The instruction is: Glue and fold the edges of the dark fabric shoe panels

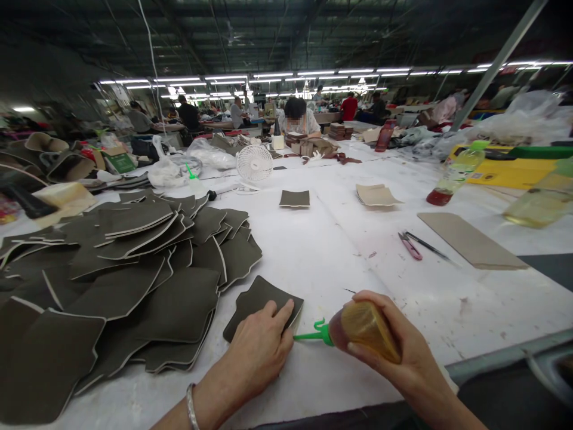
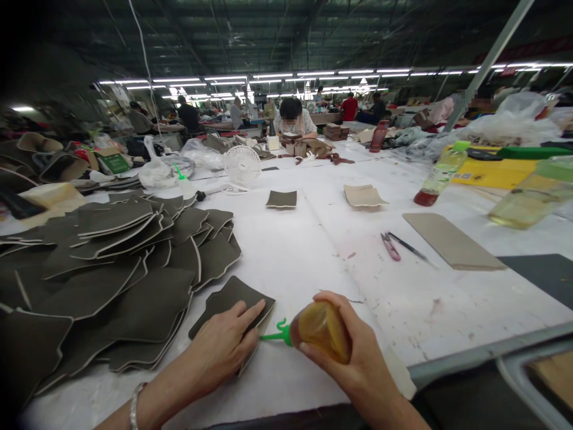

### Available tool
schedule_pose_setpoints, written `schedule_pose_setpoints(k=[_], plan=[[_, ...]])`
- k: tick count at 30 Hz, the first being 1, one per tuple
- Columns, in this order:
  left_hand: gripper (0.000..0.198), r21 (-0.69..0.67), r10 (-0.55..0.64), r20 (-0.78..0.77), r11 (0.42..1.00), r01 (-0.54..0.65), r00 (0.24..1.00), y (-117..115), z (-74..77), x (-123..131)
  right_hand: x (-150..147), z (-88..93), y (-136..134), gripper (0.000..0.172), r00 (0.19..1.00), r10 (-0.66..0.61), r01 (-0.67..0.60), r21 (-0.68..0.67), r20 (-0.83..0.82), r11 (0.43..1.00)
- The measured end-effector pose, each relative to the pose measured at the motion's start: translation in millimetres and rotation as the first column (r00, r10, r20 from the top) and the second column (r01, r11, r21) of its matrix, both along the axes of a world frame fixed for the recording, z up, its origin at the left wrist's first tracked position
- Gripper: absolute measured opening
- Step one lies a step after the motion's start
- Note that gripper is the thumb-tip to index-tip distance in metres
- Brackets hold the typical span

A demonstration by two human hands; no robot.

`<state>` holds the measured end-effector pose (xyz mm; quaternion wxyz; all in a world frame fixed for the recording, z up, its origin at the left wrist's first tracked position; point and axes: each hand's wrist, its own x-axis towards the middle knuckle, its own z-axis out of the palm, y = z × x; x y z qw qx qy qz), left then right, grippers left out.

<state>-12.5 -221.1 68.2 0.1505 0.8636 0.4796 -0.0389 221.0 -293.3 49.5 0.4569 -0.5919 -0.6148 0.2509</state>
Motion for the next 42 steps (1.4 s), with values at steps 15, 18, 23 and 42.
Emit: schedule_pose_setpoints(k=[15,18,23,42], plan=[[0.053,-0.096,0.017,0.005,0.995,-0.017,1.0,0,10.4,-4,-17,6.8,-8,0.049,0.982,-0.045,0.035,-0.055,-0.185,0.998],[0.053,-0.096,0.006,0.014,0.995,-0.005,1.0,0,11.4,-4,-21,7.8,-12,0.049,0.961,-0.01,-0.021,-0.107,-0.278,0.994],[0.051,-0.092,0.0,0.008,0.996,0.001,1.0,-2,8.6,-5,-18,2.4,-14,0.05,0.97,0.012,-0.037,-0.097,-0.243,0.995],[0.049,-0.138,-0.04,0.05,0.989,0.046,0.998,-2,5.0,-10,-13,-15.8,-18,0.053,0.919,0.123,-0.169,-0.093,-0.376,0.981]])
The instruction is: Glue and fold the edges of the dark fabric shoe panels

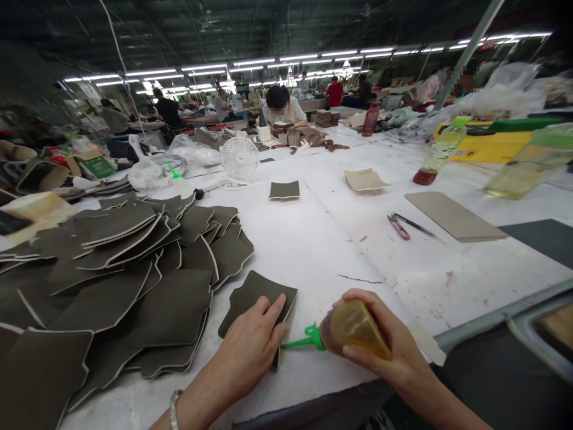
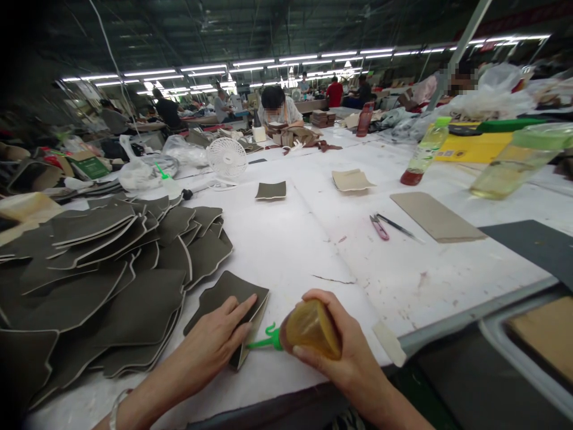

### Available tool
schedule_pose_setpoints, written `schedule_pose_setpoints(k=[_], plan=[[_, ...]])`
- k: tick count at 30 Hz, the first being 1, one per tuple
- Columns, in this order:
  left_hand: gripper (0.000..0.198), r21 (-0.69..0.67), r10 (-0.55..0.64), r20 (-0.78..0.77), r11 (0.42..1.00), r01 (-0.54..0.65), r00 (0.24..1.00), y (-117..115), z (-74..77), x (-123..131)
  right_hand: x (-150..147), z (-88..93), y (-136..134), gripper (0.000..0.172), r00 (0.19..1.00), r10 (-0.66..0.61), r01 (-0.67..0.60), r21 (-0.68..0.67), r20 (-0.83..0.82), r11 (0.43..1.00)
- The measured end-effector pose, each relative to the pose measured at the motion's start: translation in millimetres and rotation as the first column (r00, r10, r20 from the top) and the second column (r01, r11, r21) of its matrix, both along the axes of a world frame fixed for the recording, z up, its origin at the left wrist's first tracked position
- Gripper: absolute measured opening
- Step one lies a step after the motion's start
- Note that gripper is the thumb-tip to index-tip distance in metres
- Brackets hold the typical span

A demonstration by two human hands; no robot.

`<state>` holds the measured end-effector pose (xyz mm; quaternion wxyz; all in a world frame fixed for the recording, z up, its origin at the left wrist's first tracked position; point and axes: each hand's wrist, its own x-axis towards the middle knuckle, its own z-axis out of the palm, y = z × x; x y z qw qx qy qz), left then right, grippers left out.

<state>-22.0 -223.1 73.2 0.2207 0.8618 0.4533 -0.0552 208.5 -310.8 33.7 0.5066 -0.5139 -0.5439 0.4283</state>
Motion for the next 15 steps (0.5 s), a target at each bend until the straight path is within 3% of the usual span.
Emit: schedule_pose_setpoints(k=[3,8,13,15], plan=[[0.05,0.006,0.002,0.0,1.0,-0.002,1.0,2,-1.2,2,2,0.6,2,0.053,0.995,0.091,-0.091,0.004,-0.049,0.996],[0.051,-0.001,0.011,0.034,1.0,-0.011,0.999,7,-3.1,3,11,-0.3,12,0.048,0.99,-0.096,0.086,0.105,0.099,0.991],[0.053,-0.038,0.011,0.064,0.999,-0.009,0.998,10,-1.8,1,10,-1.8,10,0.051,0.996,0.086,-0.085,0.053,-0.017,0.995],[0.053,-0.039,0.011,0.068,0.999,-0.009,0.998,10,-1.3,0,11,-2.1,11,0.05,0.998,0.057,-0.058,0.066,0.022,0.996]])
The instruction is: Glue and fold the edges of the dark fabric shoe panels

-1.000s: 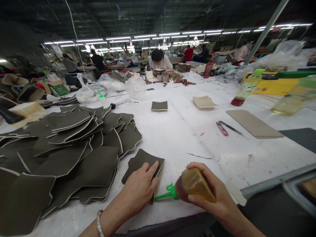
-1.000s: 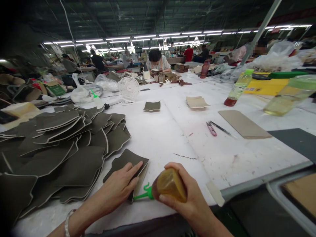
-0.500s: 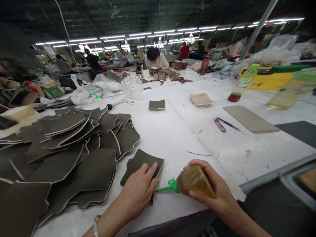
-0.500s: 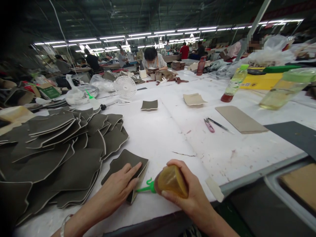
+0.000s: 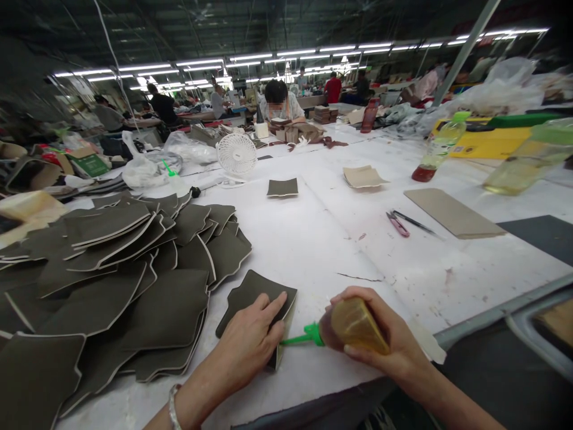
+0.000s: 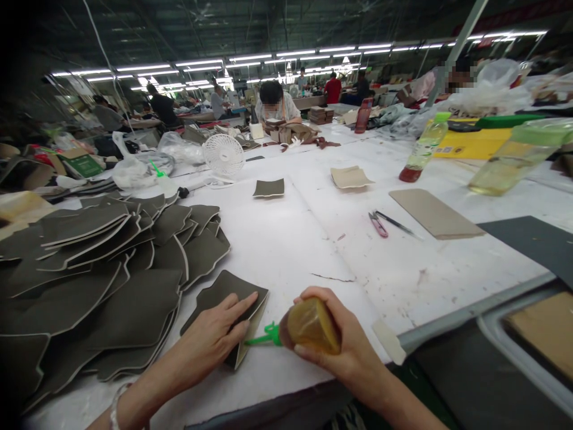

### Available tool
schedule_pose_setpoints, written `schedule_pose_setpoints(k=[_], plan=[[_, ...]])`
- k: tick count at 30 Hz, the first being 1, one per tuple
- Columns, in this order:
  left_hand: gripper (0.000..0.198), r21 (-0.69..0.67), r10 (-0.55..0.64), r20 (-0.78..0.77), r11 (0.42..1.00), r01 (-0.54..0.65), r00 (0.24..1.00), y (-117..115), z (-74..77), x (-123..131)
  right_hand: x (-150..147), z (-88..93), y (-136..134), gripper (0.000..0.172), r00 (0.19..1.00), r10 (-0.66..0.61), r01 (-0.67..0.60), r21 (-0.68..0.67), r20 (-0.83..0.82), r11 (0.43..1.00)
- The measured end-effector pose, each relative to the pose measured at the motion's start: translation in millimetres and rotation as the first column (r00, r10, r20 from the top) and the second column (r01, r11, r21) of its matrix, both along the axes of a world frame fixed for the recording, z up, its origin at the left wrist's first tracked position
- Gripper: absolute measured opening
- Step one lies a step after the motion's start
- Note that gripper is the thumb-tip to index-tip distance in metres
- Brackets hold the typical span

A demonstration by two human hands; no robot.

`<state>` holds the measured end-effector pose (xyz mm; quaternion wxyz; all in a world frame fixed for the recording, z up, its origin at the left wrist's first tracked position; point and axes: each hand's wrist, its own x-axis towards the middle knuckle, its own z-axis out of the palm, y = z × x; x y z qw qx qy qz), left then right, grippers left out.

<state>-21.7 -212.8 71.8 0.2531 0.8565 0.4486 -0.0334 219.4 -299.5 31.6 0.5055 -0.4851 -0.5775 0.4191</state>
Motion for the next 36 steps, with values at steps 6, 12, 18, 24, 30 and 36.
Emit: schedule_pose_setpoints(k=[6,12,18,24,30,36], plan=[[0.053,-0.009,-0.003,0.014,1.0,0.003,1.0,0.8,-1.2,0.6,4.5,2.7,5.1,0.048,0.987,-0.117,0.105,0.115,0.108,0.988],[0.053,-0.02,0.004,0.015,1.0,-0.004,1.0,0.1,-0.3,0.5,7.7,5.9,8.3,0.044,0.97,-0.181,0.148,0.194,0.165,0.97],[0.053,-0.033,0.002,0.025,0.999,-0.001,1.0,1.5,-0.8,0.1,7.3,5.9,10.0,0.045,0.971,-0.157,0.118,0.21,0.182,0.971],[0.052,-0.04,0.012,0.035,0.999,-0.01,0.999,2.1,0.4,1.2,8.2,3.0,10.7,0.046,0.948,-0.252,0.201,0.249,0.193,0.947],[0.052,-0.046,0.002,0.038,0.999,0.0,0.999,3.7,2.2,0.8,6.0,2.3,7.4,0.044,0.971,-0.165,0.129,0.2,0.176,0.971],[0.052,-0.039,0.007,0.041,0.999,-0.005,0.999,2.5,0.6,1.6,4.8,0.0,7.8,0.046,0.958,-0.239,0.206,0.202,0.157,0.958]])
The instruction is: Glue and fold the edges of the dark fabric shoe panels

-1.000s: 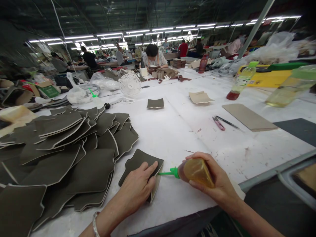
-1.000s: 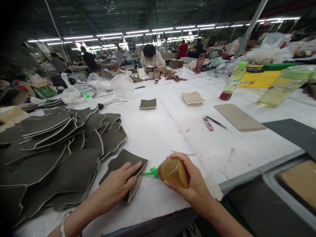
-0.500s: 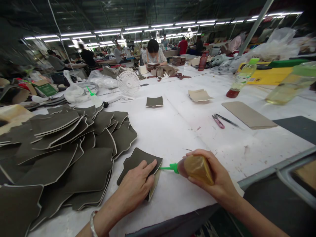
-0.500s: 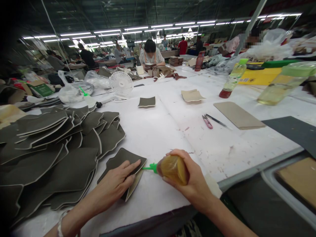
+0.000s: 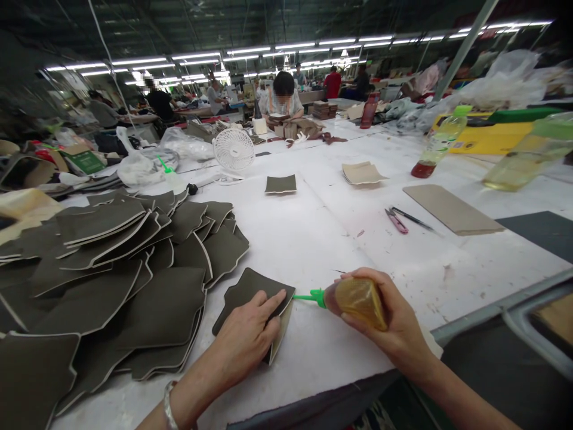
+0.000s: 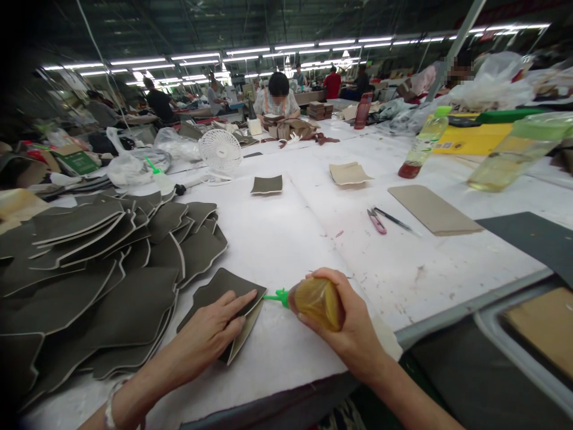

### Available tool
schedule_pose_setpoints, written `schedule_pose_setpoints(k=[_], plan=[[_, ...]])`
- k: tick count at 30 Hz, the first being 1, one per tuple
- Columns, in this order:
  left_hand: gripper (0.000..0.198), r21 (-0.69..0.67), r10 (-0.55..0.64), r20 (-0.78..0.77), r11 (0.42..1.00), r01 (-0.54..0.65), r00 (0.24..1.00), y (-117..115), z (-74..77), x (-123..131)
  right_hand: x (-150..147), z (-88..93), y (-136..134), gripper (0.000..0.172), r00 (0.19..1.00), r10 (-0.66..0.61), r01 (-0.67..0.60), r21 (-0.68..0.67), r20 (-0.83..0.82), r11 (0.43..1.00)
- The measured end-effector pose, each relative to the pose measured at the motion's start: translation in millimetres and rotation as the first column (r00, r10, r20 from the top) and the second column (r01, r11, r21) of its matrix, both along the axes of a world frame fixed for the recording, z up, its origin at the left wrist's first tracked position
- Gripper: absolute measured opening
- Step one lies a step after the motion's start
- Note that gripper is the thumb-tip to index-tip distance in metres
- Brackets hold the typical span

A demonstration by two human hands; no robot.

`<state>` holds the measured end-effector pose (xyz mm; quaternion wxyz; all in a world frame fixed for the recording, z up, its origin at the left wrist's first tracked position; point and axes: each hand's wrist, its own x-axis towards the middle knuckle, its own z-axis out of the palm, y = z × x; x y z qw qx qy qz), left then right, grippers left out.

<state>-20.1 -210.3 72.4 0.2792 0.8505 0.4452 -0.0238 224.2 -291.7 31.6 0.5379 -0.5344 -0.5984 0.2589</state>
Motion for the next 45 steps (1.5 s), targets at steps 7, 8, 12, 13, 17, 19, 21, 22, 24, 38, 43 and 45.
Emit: schedule_pose_setpoints(k=[7,8,12,13,17,19,21,22,24,38,43,45], plan=[[0.052,0.025,0.004,-0.015,1.0,-0.004,1.0,-1,-2.2,-1,3,0.4,-1,0.046,0.997,0.071,-0.071,-0.041,-0.006,0.997],[0.052,0.03,0.005,-0.019,1.0,-0.005,1.0,-1,-2.4,-1,4,0.8,0,0.046,1.0,0.03,-0.03,-0.019,0.009,0.999],[0.052,0.041,-0.001,-0.032,0.999,0.002,0.999,-1,-2.3,-2,4,4.1,-3,0.045,0.998,0.051,-0.051,-0.013,0.036,0.999],[0.051,0.04,-0.002,-0.032,0.999,0.003,0.999,-1,-2.2,-1,3,4.7,-5,0.044,0.996,0.085,-0.084,-0.018,0.041,0.996],[0.052,0.036,0.0,-0.029,0.999,0.001,1.0,-1,-2.3,-1,4,3.4,-4,0.043,0.996,0.076,-0.076,-0.015,0.051,0.997],[0.051,0.036,-0.001,-0.028,0.999,0.002,1.0,-1,-3.1,-1,6,1.8,-1,0.045,0.998,0.018,-0.019,0.005,0.056,1.0],[0.051,0.039,0.0,-0.023,0.999,0.001,1.0,-1,-4.0,-2,7,1.4,1,0.045,0.998,0.006,-0.009,0.034,0.066,0.999],[0.051,0.041,-0.001,-0.023,0.999,0.002,1.0,-2,-4.3,-2,7,1.8,0,0.045,0.997,0.02,-0.023,0.043,0.068,0.999],[0.051,0.043,-0.002,-0.021,0.999,0.003,1.0,-1,-4.1,-1,6,3.2,-2,0.044,0.996,0.062,-0.064,0.032,0.067,0.997],[0.052,0.05,0.003,-0.056,0.999,0.0,0.998,-2,-1.0,1,5,1.1,-3,0.045,0.997,0.067,-0.068,0.017,0.044,0.998],[0.052,0.046,0.008,-0.055,0.999,-0.005,0.998,-4,-0.7,0,3,-0.7,-6,0.045,1.0,0.023,-0.023,-0.009,0.011,1.0],[0.052,0.044,0.006,-0.048,0.999,-0.004,0.999,-5,-1.1,0,1,-1.3,-9,0.045,0.996,0.087,-0.088,-0.053,-0.013,0.995]])
